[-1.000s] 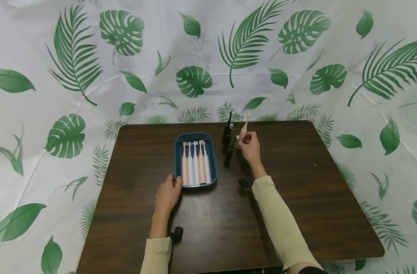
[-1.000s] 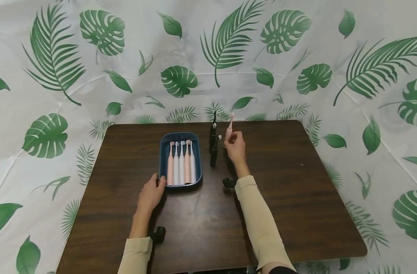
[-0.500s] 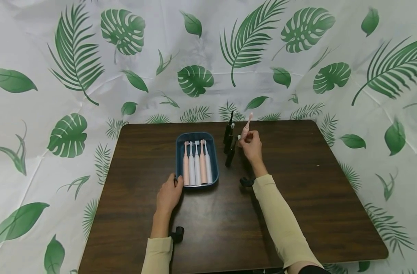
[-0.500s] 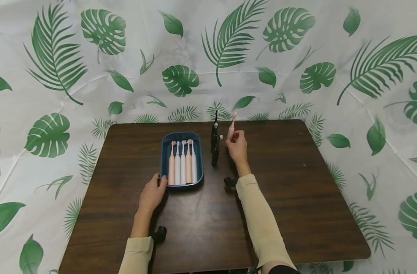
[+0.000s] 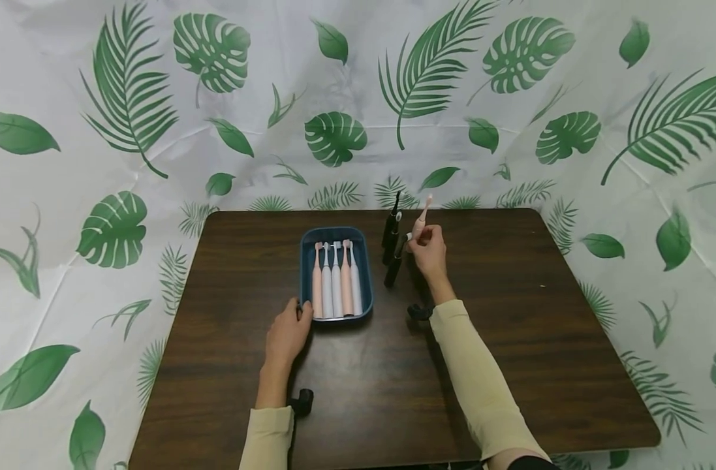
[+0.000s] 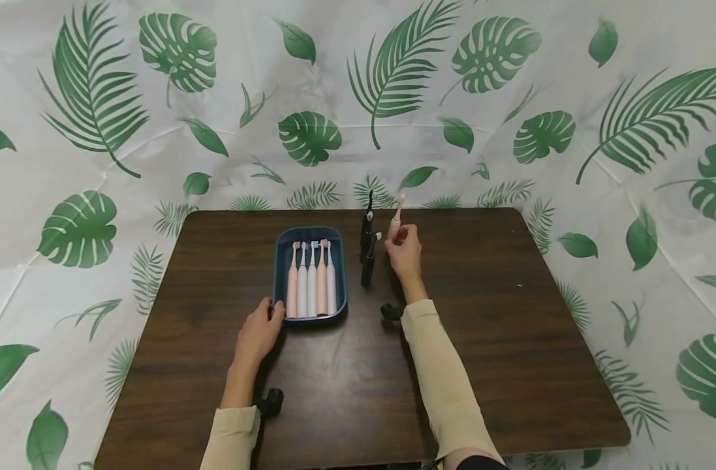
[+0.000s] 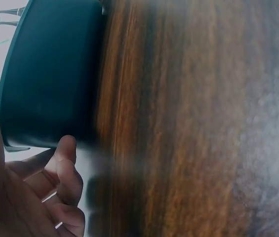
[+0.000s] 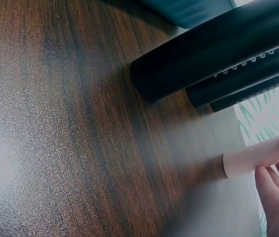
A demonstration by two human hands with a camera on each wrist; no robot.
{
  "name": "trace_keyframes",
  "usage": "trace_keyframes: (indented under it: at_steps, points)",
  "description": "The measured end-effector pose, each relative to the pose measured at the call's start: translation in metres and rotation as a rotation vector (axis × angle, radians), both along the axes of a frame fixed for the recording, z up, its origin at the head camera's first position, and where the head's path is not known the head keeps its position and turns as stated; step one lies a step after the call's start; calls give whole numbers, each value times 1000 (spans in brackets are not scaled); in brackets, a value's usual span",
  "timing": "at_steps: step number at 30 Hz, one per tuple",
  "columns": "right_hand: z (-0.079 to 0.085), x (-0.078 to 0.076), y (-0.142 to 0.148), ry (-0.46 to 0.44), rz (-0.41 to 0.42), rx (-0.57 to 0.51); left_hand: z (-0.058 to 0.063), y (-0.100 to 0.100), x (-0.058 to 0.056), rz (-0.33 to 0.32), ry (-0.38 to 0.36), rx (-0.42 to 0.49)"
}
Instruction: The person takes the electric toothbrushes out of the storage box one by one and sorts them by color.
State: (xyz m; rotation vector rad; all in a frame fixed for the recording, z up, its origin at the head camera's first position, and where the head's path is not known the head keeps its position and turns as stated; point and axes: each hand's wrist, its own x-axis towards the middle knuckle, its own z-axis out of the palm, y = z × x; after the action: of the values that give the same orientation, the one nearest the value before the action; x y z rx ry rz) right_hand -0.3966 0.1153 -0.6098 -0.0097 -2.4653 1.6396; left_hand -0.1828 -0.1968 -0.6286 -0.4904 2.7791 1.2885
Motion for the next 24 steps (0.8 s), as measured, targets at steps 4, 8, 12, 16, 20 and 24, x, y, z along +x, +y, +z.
trace_keyframes:
  at_steps: [4,8,12,16,20,24]
  points:
    - [1,0,0,-5,-10,-1,-1,0,-1,2,15,-5]
    - [1,-1,-1,-35,11,8,-2,-1,-2,5,26,-18]
    - [3,0,1,-46,21,25,-1,-1,-3,-3,32,-21]
    - [4,6,5,-57,28,37,-1,0,-3,-14,27,-21]
    - [10,13,11,-79,15,54,-1,-1,-3,-17,25,-16]
    - [19,20,16,-78,-6,60,-2,-2,-3,-18,28,-33]
